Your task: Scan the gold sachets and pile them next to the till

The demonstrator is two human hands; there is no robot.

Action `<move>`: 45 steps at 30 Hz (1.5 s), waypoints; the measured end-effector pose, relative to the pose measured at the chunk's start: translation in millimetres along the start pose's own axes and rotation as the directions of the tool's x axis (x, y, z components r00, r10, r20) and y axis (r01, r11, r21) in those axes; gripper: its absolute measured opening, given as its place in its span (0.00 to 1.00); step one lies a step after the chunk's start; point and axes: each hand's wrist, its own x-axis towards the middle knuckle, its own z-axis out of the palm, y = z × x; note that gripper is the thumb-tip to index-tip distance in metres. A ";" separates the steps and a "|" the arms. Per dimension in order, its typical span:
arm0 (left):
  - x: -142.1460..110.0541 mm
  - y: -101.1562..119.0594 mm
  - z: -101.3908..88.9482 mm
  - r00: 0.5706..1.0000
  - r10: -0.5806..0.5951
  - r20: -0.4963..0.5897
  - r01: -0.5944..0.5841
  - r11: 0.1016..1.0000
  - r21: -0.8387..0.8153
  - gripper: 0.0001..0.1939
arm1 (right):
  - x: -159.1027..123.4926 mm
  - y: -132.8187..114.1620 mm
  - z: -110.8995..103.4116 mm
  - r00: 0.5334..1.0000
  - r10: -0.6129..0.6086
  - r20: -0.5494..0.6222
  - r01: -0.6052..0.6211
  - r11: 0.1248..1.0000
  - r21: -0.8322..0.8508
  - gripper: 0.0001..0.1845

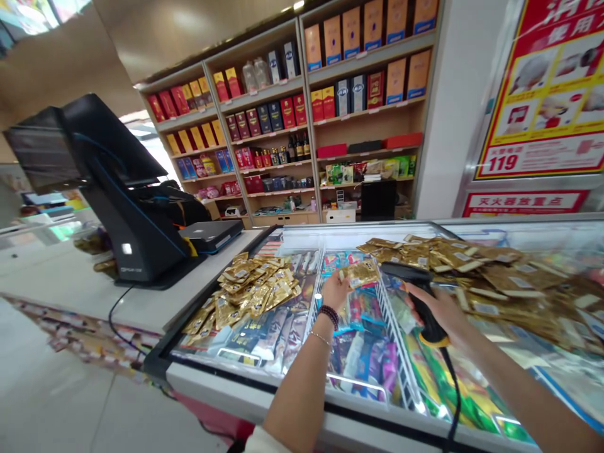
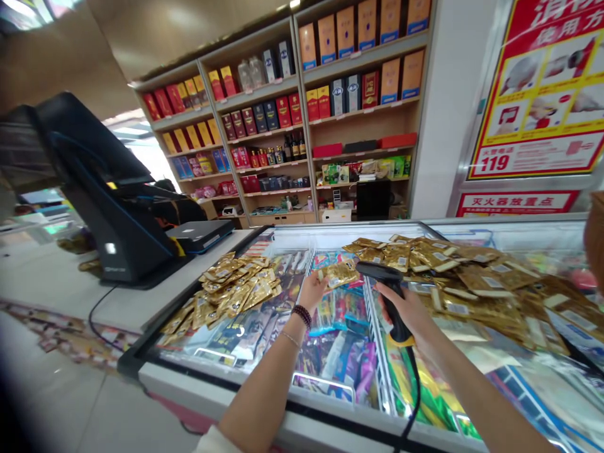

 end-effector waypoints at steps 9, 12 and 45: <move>-2.5 11.3 4.2 0.976 -0.202 0.075 0.216 0.902 -0.375 0.06 | -7.5 0.8 3.8 0.993 -0.023 0.116 0.050 0.970 -0.238 0.27; -3.2 12.7 3.0 0.973 -0.221 0.069 0.230 0.885 -0.405 0.07 | -11.6 -4.6 5.9 0.990 -0.013 0.138 0.056 0.948 -0.314 0.26; -4.8 21.6 -9.0 0.985 -0.173 -0.012 0.155 0.910 -0.385 0.18 | -13.7 -3.5 15.1 0.992 -0.061 0.106 0.089 0.955 -0.282 0.27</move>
